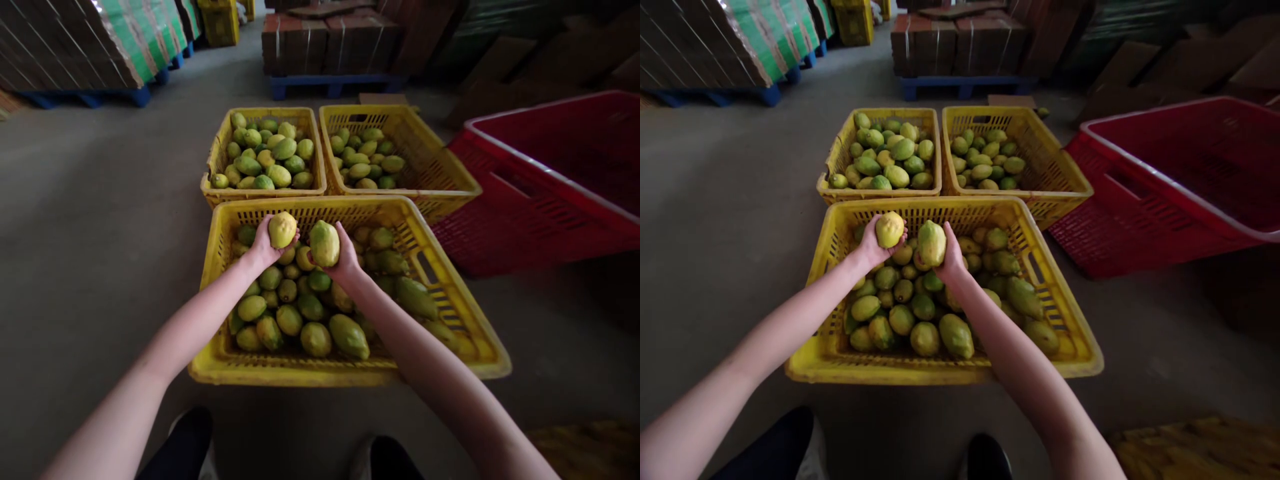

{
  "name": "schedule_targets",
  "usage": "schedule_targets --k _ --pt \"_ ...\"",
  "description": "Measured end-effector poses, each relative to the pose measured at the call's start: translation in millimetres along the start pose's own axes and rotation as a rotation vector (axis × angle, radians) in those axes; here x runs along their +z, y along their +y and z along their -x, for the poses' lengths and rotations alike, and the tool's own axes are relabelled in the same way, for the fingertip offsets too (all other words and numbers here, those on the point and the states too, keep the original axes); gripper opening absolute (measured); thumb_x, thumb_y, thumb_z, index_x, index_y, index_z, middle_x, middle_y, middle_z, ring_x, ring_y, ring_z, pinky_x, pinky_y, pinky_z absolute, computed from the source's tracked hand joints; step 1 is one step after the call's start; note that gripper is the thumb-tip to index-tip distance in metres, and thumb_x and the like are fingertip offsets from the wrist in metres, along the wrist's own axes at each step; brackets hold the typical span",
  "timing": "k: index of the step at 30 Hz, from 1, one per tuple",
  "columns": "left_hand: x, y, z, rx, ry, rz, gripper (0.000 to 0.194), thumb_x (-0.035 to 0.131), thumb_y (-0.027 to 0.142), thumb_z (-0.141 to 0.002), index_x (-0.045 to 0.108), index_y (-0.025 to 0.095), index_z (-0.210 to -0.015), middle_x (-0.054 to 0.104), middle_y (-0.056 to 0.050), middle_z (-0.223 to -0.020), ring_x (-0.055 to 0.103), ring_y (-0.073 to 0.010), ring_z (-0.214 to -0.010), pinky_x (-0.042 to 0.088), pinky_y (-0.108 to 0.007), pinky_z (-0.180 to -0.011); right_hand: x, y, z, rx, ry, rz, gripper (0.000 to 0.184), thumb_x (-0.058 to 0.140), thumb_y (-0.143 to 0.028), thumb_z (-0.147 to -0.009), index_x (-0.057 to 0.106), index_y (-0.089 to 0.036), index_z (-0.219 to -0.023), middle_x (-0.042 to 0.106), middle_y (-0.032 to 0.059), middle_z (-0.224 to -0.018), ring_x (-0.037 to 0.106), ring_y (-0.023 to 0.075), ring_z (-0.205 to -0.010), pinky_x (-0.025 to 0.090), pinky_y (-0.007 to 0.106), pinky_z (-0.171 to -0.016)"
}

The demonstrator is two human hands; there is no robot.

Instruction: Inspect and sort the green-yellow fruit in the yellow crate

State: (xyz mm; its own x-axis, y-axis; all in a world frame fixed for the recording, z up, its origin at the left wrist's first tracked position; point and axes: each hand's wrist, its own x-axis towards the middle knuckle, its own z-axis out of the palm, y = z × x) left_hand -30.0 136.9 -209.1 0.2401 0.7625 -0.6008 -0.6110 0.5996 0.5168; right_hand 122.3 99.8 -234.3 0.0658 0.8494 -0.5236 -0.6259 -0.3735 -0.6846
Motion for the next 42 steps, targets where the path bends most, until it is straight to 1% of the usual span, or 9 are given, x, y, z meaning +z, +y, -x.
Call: schedule_targets --k 3,6,10,14,17,21,29,35,42 --pt "0.8 -4 -2 -0.014 0.050 0.016 0.046 0.034 0.035 -0.097 0.069 0.010 -0.112 0.071 -0.010 -0.073 0.070 -0.0217 -0.072 0.059 -0.030 -0.060 4 2 2 0.058 0.071 -0.021 0.036 0.049 -0.054 -0.092 0.065 -0.024 -0.082 0.068 0.0014 -0.064 0.070 0.0231 -0.071 0.059 0.035 -0.060" --pt "2.9 -6 0 0.007 0.057 0.032 0.037 0.039 0.034 -0.097 0.068 0.014 -0.108 0.070 -0.006 -0.070 0.070 -0.0200 -0.069 0.060 -0.029 -0.060 6 2 2 0.082 0.097 -0.020 0.038 0.046 -0.055 -0.093 0.065 -0.024 -0.081 0.069 0.0015 -0.064 0.071 0.0231 -0.069 0.060 0.036 -0.060" --pt "1.9 -3 4 0.048 0.076 0.058 0.026 0.055 0.040 -0.093 0.065 0.018 -0.103 0.066 -0.001 -0.065 0.066 -0.0156 -0.059 0.057 -0.024 -0.054 4 1 1 0.091 0.052 -0.050 0.040 0.050 -0.059 -0.091 0.064 -0.024 -0.078 0.069 0.0029 -0.062 0.071 0.0238 -0.066 0.060 0.036 -0.057" --pt "-1.1 0 4 -0.015 -0.009 0.018 0.037 0.047 0.043 -0.096 0.067 0.013 -0.101 0.068 -0.005 -0.066 0.065 -0.0151 -0.056 0.054 -0.023 -0.050 3 -2 4 0.063 0.001 -0.036 0.041 0.052 -0.061 -0.088 0.067 -0.023 -0.084 0.069 0.0036 -0.062 0.070 0.0243 -0.063 0.059 0.036 -0.055" --pt "-1.6 -2 3 -0.010 -0.088 -0.011 0.038 0.042 0.036 -0.095 0.069 0.012 -0.107 0.071 -0.006 -0.071 0.065 -0.0154 -0.058 0.054 -0.024 -0.052 1 -3 5 0.064 -0.077 -0.017 0.046 0.052 -0.064 -0.086 0.071 -0.022 -0.088 0.071 0.0049 -0.064 0.071 0.0251 -0.064 0.059 0.037 -0.055" --pt "0.0 -6 5 -0.005 -0.092 -0.018 0.035 0.045 0.028 -0.093 0.070 0.013 -0.111 0.071 -0.004 -0.070 0.066 -0.0156 -0.060 0.055 -0.025 -0.058 0 -2 6 0.110 -0.128 -0.034 0.048 0.053 -0.065 -0.085 0.072 -0.021 -0.090 0.071 0.0057 -0.064 0.071 0.0256 -0.064 0.059 0.037 -0.054" --pt "0.7 -5 13 -0.036 -0.083 -0.041 0.024 0.050 0.028 -0.086 0.069 0.014 -0.085 0.066 -0.003 -0.060 0.063 -0.0154 -0.054 0.051 -0.024 -0.050 3 -2 9 0.126 -0.100 -0.068 0.041 0.054 -0.058 -0.085 0.072 -0.021 -0.086 0.071 0.0060 -0.060 0.070 0.0260 -0.060 0.059 0.037 -0.051" --pt "-1.5 -6 11 -0.027 -0.070 -0.017 0.025 0.050 0.029 -0.083 0.070 0.015 -0.090 0.066 -0.003 -0.062 0.064 -0.0165 -0.055 0.053 -0.026 -0.051 3 -2 9 0.110 -0.087 -0.051 0.038 0.054 -0.054 -0.085 0.071 -0.020 -0.086 0.070 0.0059 -0.059 0.070 0.0262 -0.061 0.059 0.038 -0.051" --pt "-4.3 -7 4 0.083 -0.102 0.080 0.025 0.050 0.031 -0.087 0.067 0.019 -0.101 0.071 -0.003 -0.077 0.071 -0.0191 -0.075 0.059 -0.029 -0.066 4 0 12 0.080 -0.109 -0.075 0.022 0.056 -0.041 -0.083 0.067 -0.022 -0.085 0.071 0.0036 -0.065 0.070 0.0246 -0.065 0.059 0.035 -0.051"
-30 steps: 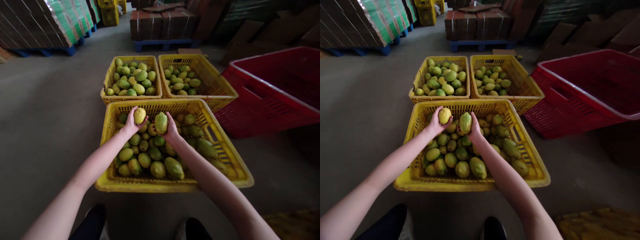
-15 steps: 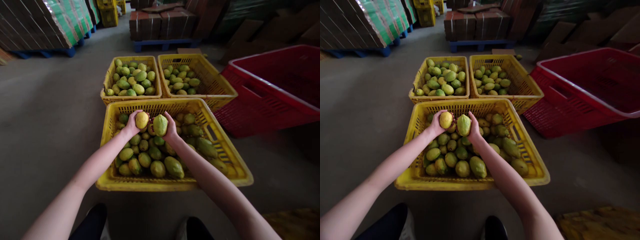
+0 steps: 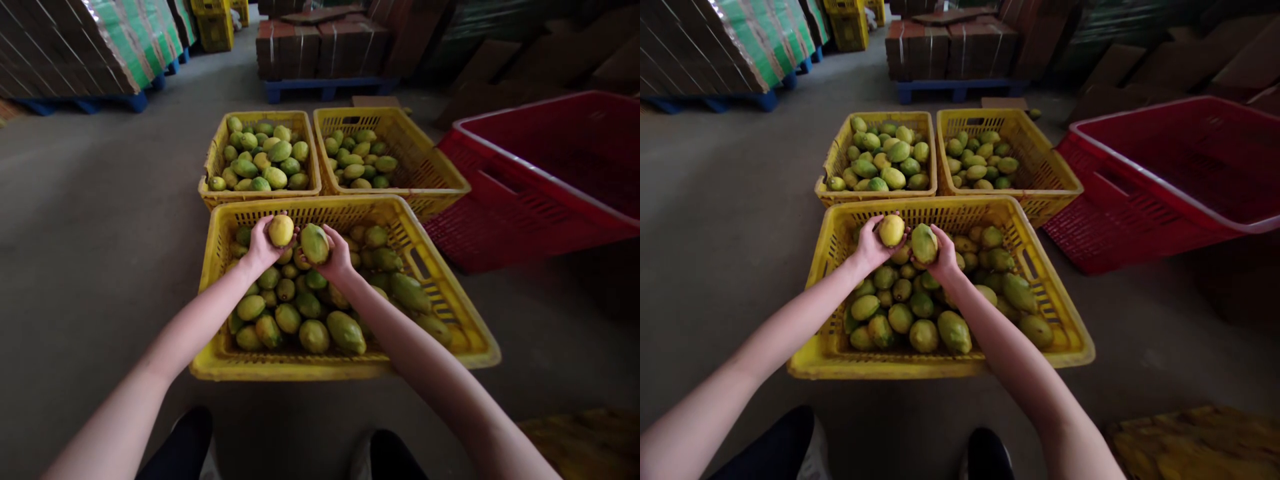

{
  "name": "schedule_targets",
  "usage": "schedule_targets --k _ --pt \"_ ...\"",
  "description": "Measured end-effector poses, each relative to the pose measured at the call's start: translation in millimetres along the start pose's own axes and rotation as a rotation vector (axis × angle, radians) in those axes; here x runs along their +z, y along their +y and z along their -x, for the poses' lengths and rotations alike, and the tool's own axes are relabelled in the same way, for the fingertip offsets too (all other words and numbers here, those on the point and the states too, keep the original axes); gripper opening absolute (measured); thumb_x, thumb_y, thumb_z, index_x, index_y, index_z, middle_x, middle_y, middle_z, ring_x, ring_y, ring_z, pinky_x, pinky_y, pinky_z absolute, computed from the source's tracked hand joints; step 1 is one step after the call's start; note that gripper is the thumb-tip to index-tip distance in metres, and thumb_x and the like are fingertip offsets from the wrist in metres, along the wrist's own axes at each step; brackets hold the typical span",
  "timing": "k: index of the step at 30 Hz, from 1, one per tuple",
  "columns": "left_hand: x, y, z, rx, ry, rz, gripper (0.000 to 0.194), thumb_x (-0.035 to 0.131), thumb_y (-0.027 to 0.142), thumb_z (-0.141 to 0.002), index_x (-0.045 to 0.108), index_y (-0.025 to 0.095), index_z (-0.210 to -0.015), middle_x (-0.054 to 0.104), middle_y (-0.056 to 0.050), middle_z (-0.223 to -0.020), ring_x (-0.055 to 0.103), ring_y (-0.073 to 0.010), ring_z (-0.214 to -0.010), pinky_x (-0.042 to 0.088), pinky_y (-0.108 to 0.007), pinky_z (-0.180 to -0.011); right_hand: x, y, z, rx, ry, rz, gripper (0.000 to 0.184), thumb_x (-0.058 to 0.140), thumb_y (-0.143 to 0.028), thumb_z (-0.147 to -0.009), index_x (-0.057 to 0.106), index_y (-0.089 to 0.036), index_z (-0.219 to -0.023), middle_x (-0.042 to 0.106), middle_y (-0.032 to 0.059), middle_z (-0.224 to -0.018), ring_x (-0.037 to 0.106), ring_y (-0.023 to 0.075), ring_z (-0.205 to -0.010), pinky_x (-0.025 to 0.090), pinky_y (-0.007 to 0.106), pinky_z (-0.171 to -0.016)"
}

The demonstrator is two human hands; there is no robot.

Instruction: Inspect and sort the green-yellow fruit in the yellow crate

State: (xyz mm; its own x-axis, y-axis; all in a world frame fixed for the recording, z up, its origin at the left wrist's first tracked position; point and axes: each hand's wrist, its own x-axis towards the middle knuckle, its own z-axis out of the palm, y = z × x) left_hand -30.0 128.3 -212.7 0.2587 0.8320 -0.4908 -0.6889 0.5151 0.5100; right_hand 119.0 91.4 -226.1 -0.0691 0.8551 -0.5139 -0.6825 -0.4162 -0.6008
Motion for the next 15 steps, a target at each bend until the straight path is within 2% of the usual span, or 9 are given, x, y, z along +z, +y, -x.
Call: schedule_targets --k 3,6,10,15 --pt "1.2 -0.3 -1.1 -0.026 0.047 0.009 0.026 0.049 0.032 -0.090 0.065 0.019 -0.106 0.070 -0.006 -0.081 0.072 -0.0216 -0.082 0.061 -0.030 -0.069 -0.3 -1.8 -0.3 0.009 -0.013 -0.017 0.018 0.059 -0.034 -0.078 0.066 -0.020 -0.086 0.072 0.0045 -0.070 0.070 0.0230 -0.064 0.057 0.030 -0.048" --pt "2.8 -0.7 -0.6 -0.094 0.078 0.008 0.033 0.045 0.037 -0.093 0.063 0.016 -0.112 0.068 -0.008 -0.079 0.071 -0.0217 -0.080 0.059 -0.026 -0.061 0.6 -3.8 -1.2 0.063 0.012 -0.070 0.021 0.053 -0.033 -0.081 0.066 -0.018 -0.088 0.073 0.0074 -0.075 0.070 0.0215 -0.064 0.056 0.028 -0.048" --pt "5.4 -1.5 1.5 -0.222 0.095 -0.004 0.043 0.042 0.042 -0.096 0.062 0.012 -0.119 0.064 -0.008 -0.072 0.067 -0.0192 -0.068 0.051 -0.020 -0.044 2.0 -3.8 -2.3 0.110 0.120 -0.121 0.024 0.047 -0.035 -0.087 0.065 -0.019 -0.092 0.072 0.0066 -0.071 0.069 0.0206 -0.061 0.057 0.029 -0.048" --pt "6.9 -1.6 2.2 -0.280 0.079 -0.051 0.052 0.036 0.046 -0.099 0.061 0.006 -0.121 0.062 -0.008 -0.064 0.060 -0.0156 -0.052 0.051 -0.018 -0.042 -1.4 -2.0 -6.2 0.144 0.172 -0.087 0.026 0.047 -0.038 -0.091 0.065 -0.019 -0.091 0.070 0.0055 -0.064 0.066 0.0196 -0.053 0.057 0.029 -0.046"
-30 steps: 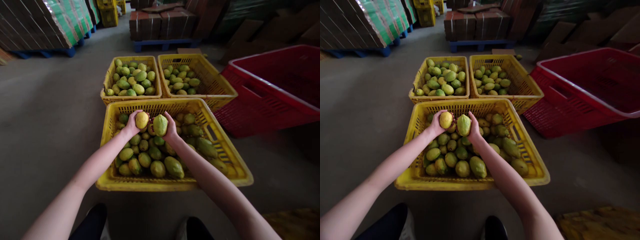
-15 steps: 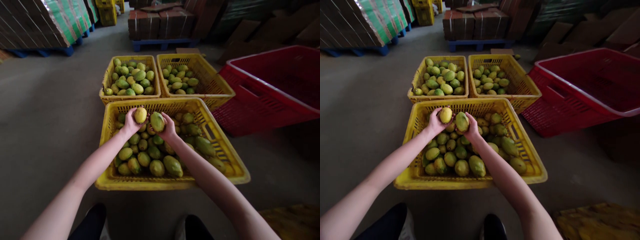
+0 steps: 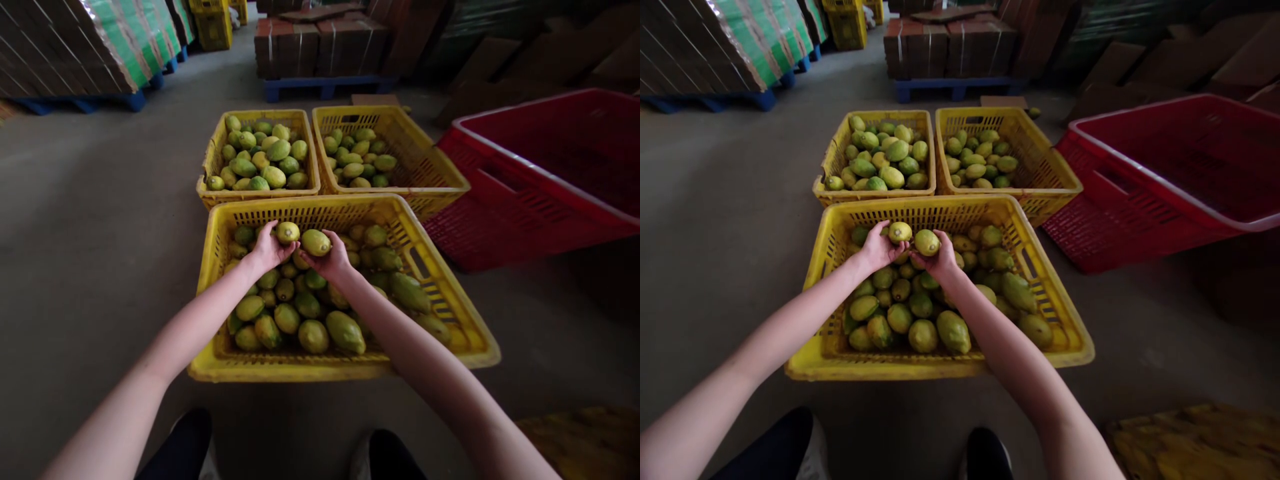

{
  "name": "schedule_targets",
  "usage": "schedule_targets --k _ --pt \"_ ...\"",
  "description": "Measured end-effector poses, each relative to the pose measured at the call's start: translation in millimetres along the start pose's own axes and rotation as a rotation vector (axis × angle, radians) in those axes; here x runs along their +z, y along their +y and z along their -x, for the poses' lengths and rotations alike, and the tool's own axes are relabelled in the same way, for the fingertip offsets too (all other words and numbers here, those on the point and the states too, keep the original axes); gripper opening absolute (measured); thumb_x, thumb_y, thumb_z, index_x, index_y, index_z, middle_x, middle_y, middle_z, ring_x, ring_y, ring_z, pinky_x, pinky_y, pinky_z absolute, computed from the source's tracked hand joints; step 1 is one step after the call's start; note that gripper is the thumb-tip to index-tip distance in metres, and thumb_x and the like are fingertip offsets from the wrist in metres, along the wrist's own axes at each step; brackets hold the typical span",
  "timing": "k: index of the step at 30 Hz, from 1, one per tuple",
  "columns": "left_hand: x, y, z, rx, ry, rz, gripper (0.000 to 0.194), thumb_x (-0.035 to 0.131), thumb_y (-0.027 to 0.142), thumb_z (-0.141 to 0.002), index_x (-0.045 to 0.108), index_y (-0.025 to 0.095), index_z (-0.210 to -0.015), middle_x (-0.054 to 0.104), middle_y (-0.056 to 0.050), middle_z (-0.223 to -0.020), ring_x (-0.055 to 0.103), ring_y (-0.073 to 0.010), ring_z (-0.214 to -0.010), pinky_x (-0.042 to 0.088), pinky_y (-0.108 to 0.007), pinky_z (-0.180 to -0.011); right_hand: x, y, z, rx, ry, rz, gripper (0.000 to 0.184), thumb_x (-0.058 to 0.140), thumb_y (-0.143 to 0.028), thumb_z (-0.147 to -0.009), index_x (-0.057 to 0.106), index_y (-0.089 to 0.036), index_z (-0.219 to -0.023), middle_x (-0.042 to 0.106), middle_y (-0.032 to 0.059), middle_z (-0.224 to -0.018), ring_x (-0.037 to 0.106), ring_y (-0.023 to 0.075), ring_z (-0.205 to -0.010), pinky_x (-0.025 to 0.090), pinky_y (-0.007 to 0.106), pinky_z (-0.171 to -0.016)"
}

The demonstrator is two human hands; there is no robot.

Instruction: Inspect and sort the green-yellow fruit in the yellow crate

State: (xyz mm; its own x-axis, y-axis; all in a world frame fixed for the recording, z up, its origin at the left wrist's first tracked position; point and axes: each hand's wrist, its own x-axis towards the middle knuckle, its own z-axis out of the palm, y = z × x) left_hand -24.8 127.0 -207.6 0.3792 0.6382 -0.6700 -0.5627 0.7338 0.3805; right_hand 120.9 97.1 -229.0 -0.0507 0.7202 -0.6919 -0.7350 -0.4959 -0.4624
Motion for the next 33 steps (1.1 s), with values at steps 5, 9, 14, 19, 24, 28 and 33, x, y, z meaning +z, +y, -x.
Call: schedule_targets --k 5,9,14,19,24,28,33 --pt "-2.1 1 -2 -0.046 -0.058 -0.057 0.062 0.026 0.051 -0.102 0.061 0.002 -0.116 0.063 -0.010 -0.065 0.059 -0.0154 -0.048 0.051 -0.020 -0.041 -4 0 -7 -0.018 -0.004 -0.041 0.024 0.048 -0.036 -0.094 0.064 -0.018 -0.091 0.071 0.0054 -0.066 0.066 0.0191 -0.054 0.059 0.029 -0.048" --pt "-4.9 1 -6 -0.032 -0.044 -0.064 0.065 0.029 0.057 -0.101 0.063 0.002 -0.112 0.064 -0.010 -0.064 0.060 -0.0160 -0.048 0.052 -0.021 -0.042 -4 0 -10 -0.060 0.034 -0.051 0.016 0.055 -0.032 -0.093 0.063 -0.021 -0.086 0.067 0.0007 -0.058 0.064 0.0169 -0.052 0.058 0.026 -0.048" --pt "-6.8 0 -7 -0.006 -0.049 -0.051 0.061 0.034 0.058 -0.099 0.066 0.006 -0.109 0.066 -0.010 -0.064 0.061 -0.0174 -0.051 0.052 -0.024 -0.045 -2 -1 -6 -0.050 0.069 -0.070 0.020 0.052 -0.036 -0.095 0.061 -0.020 -0.085 0.065 0.0014 -0.057 0.064 0.0179 -0.054 0.058 0.026 -0.047" --pt "-5.0 1 -4 0.148 -0.074 0.022 0.042 0.045 0.046 -0.097 0.066 0.013 -0.112 0.068 -0.007 -0.071 0.066 -0.0176 -0.061 0.056 -0.025 -0.056 -3 -2 -3 -0.032 0.071 -0.065 0.018 0.051 -0.034 -0.093 0.062 -0.020 -0.086 0.064 0.0018 -0.058 0.062 0.0186 -0.055 0.057 0.030 -0.049" --pt "-5.1 2 -3 0.213 -0.094 0.061 0.037 0.048 0.044 -0.095 0.066 0.018 -0.114 0.072 -0.005 -0.080 0.068 -0.0180 -0.066 0.058 -0.029 -0.060 -4 -3 -1 -0.055 -0.063 0.006 0.023 0.056 -0.039 -0.091 0.063 -0.020 -0.079 0.064 0.0003 -0.059 0.061 0.0165 -0.052 0.053 0.027 -0.048" --pt "-5.4 -1 -2 0.177 -0.114 0.016 0.038 0.045 0.041 -0.095 0.069 0.012 -0.098 0.071 -0.007 -0.071 0.068 -0.0183 -0.063 0.056 -0.027 -0.056 -2 -1 2 -0.035 -0.203 0.072 0.035 0.056 -0.053 -0.092 0.066 -0.021 -0.080 0.068 0.0014 -0.064 0.066 0.0183 -0.058 0.056 0.029 -0.051" --pt "-3.9 -5 -3 0.192 -0.052 -0.078 0.031 0.046 0.033 -0.091 0.072 0.014 -0.090 0.069 -0.005 -0.065 0.067 -0.0181 -0.063 0.054 -0.025 -0.057 -2 2 -1 -0.027 -0.232 0.142 0.035 0.055 -0.052 -0.094 0.068 -0.021 -0.085 0.069 0.0016 -0.064 0.068 0.0196 -0.060 0.059 0.032 -0.054"
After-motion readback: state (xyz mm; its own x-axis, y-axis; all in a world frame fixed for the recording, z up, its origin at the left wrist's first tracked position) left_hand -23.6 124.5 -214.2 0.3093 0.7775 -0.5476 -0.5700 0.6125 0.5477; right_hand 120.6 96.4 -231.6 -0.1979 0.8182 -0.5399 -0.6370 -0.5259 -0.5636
